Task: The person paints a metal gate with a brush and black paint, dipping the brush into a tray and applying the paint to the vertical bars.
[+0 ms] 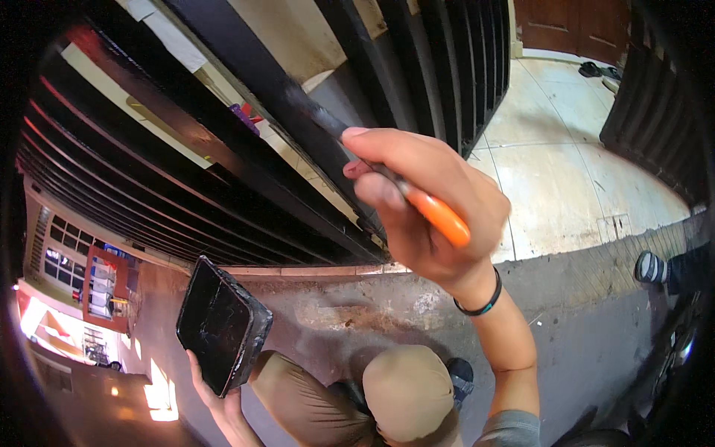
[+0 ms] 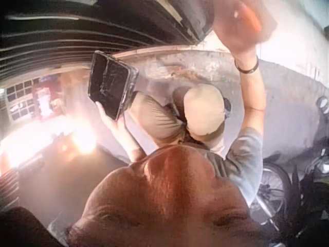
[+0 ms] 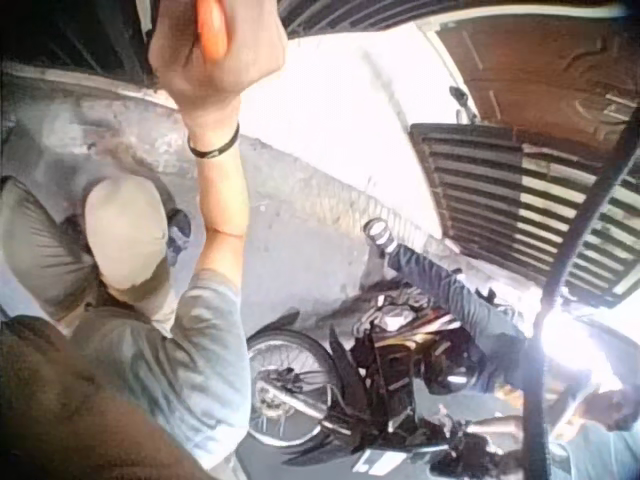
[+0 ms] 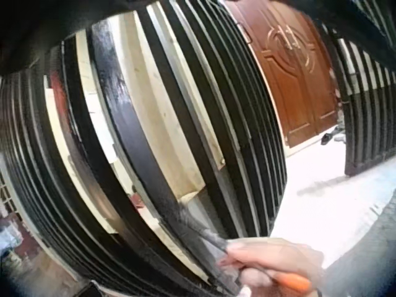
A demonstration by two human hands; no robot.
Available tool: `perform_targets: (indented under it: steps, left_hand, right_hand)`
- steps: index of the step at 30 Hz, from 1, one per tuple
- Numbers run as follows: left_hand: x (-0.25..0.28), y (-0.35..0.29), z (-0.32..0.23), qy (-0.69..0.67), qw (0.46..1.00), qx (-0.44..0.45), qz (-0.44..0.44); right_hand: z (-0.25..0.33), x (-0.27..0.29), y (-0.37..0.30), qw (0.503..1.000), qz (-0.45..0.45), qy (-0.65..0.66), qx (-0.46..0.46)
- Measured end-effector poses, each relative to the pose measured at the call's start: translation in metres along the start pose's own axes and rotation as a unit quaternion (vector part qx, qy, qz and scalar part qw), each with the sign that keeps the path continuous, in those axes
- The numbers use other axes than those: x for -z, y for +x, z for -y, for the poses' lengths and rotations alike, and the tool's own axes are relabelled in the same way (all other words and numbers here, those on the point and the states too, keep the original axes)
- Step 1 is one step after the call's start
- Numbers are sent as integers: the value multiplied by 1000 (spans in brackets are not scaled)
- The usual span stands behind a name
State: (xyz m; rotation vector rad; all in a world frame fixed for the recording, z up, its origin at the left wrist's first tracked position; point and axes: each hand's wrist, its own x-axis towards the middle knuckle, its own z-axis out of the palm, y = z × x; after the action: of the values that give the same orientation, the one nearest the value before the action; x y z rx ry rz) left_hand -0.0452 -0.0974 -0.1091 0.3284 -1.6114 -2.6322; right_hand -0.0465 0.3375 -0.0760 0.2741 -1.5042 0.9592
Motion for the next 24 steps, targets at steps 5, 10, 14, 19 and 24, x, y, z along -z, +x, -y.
perform_targets:
  steps: [5,10,14,19,24]
  left_hand:
    - [2,2,2,-9,1000,2,23]
    - [13,11,10,-38,998,32,51]
    - [20,16,14,-47,997,39,52]
    - [20,21,20,-48,996,51,53]
    - [31,25,17,-52,995,57,69]
  right_hand:
    - [-1,10,-33,979,126,-134,91]
    - [7,38,-52,977,177,-118,-7]
    - [15,13,15,981,166,-101,29]
    - [22,-12,95,992,28,32,118]
    - [25,-5,69,975,107,-119,157]
